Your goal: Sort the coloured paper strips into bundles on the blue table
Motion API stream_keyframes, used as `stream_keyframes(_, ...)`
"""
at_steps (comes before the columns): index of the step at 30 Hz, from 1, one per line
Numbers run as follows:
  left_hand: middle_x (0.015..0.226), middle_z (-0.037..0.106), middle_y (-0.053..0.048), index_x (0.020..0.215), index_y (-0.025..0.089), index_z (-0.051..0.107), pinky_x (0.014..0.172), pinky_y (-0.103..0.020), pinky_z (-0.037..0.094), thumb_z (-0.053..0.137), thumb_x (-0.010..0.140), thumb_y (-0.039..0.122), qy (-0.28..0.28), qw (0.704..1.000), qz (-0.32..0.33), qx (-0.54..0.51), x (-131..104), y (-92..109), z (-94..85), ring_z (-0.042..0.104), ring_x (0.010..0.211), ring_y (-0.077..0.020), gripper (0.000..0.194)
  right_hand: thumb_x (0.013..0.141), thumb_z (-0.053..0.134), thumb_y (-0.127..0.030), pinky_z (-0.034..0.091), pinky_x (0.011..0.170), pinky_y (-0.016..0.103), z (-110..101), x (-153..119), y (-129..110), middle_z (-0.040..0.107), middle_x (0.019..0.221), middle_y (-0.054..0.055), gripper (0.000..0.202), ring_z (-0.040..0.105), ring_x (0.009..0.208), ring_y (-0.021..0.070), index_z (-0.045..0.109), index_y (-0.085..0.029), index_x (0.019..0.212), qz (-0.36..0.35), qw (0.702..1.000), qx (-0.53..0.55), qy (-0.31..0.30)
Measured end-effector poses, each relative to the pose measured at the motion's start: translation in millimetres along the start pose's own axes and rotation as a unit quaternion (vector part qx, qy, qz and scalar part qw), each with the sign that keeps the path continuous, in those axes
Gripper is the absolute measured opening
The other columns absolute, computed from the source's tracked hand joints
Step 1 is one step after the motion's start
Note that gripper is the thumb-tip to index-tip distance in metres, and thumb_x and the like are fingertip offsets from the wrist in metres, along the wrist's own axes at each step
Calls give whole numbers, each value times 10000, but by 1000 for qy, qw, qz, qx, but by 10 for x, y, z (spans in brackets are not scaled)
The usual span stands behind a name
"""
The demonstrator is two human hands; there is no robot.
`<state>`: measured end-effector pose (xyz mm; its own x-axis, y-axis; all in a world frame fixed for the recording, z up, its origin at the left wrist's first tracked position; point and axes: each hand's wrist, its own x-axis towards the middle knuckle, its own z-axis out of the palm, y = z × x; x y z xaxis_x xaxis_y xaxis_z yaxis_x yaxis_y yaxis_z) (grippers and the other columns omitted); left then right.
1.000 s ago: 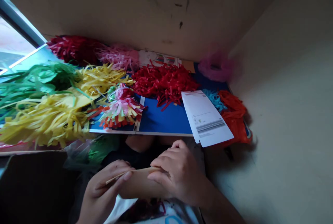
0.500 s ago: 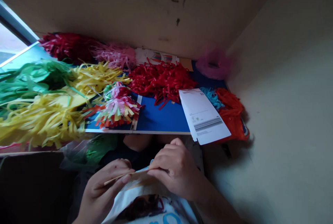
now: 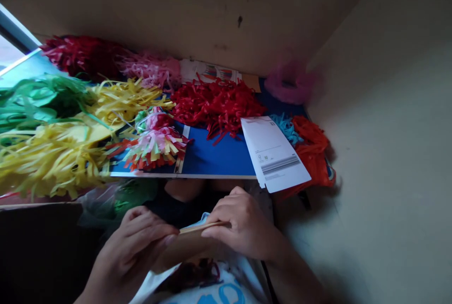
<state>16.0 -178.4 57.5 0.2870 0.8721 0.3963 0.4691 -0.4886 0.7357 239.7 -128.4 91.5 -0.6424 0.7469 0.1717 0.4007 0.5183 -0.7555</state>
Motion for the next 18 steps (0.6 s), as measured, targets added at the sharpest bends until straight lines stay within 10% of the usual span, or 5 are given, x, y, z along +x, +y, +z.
stream_keyframes(18,771,729,65,927,301,687,900,-392,307,590,896,218,21,999,7,33,107,98,78,630,680,-127,132,898,657,-221,348,683,332,25,22,-65,700,657,-12,184,623,622,117,679,-186,719,-5,1000,-17,-3)
